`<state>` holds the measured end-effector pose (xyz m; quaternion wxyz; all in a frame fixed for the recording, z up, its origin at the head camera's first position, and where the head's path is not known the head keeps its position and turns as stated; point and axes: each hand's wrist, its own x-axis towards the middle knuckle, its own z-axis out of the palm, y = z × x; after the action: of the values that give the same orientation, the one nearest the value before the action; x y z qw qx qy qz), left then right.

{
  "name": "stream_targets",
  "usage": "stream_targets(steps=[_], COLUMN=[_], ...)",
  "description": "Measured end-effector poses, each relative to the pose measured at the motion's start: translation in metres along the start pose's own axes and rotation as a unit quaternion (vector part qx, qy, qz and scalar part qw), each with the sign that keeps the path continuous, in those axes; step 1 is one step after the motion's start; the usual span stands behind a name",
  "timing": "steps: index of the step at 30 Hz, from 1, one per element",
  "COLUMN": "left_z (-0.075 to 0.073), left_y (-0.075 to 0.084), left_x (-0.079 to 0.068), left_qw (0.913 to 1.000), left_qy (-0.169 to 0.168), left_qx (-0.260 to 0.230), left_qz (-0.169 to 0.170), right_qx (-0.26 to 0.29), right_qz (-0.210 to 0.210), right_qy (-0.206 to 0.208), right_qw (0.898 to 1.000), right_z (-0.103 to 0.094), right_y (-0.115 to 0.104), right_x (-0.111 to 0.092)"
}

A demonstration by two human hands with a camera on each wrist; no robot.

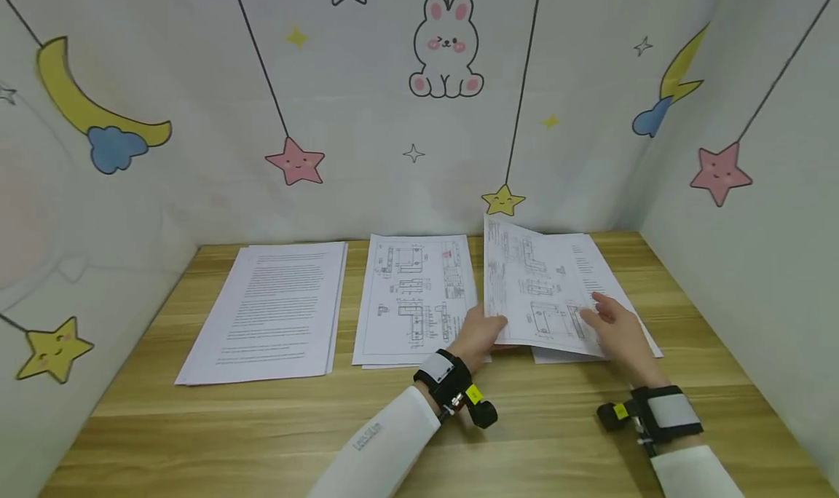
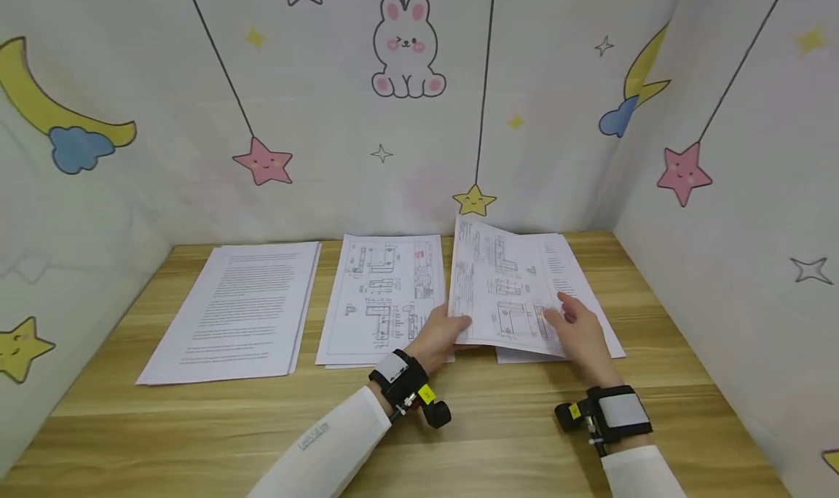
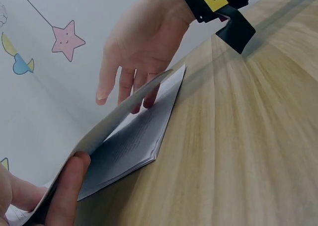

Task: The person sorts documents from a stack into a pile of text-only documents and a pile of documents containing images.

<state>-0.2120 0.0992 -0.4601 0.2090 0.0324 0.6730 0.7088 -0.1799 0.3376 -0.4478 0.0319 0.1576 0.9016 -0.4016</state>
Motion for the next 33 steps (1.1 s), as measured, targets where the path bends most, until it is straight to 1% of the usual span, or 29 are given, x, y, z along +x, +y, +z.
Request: stream_targets(steps=[2, 5, 7, 10, 14, 18, 21, 24, 26, 29, 33], left_z=[-0.007, -0.019, -0.028, -0.044, -0.070, -0.100, -0.118, -0.134, -0.142, -0.154, -0.166], left_y=[0.003, 0.010, 0.015, 0.024, 0.031, 0.034, 0.032, 0.027, 0.021, 0.012, 0.001], left_x=[-0.002, -0.008, -0.013, -0.021, -0.031, -0.039, -0.046, -0.053, -0.056, -0.059, -0.061], left_qw=[0.9999, 0.9997, 0.9995, 0.9990, 0.9984, 0.9963, 0.9928, 0.9894, 0.9878, 0.9850, 0.9805], left_qy=[-0.008, -0.018, -0.021, -0.023, -0.005, 0.039, 0.075, 0.103, 0.118, 0.136, 0.150], left_qx=[-0.008, -0.011, -0.008, -0.004, 0.008, 0.035, 0.058, 0.071, 0.077, 0.095, 0.124], left_qz=[0.003, 0.014, 0.022, 0.038, 0.056, 0.068, 0.073, 0.073, 0.066, 0.050, 0.030], right_qx=[0.037, 0.085, 0.102, 0.138, 0.198, 0.230, 0.237, 0.230, 0.215, 0.178, 0.118], right_qz=[0.018, 0.026, 0.016, -0.011, -0.050, -0.080, -0.098, -0.111, -0.117, -0.123, -0.120], right_qy=[0.001, -0.004, 0.000, 0.006, 0.007, 0.000, -0.013, -0.026, -0.030, -0.034, -0.056], right_qw=[0.999, 0.996, 0.995, 0.990, 0.979, 0.970, 0.966, 0.967, 0.969, 0.976, 0.984], right_z=[-0.001, 0.001, 0.004, 0.012, 0.027, 0.048, 0.065, 0.082, 0.093, 0.109, 0.126], right_y=[-0.003, -0.011, -0.020, -0.037, -0.062, -0.082, -0.094, -0.103, -0.106, -0.109, -0.112], right_x=[0.001, 0.002, 0.001, -0.004, -0.011, -0.017, -0.019, -0.018, -0.015, -0.011, -0.005])
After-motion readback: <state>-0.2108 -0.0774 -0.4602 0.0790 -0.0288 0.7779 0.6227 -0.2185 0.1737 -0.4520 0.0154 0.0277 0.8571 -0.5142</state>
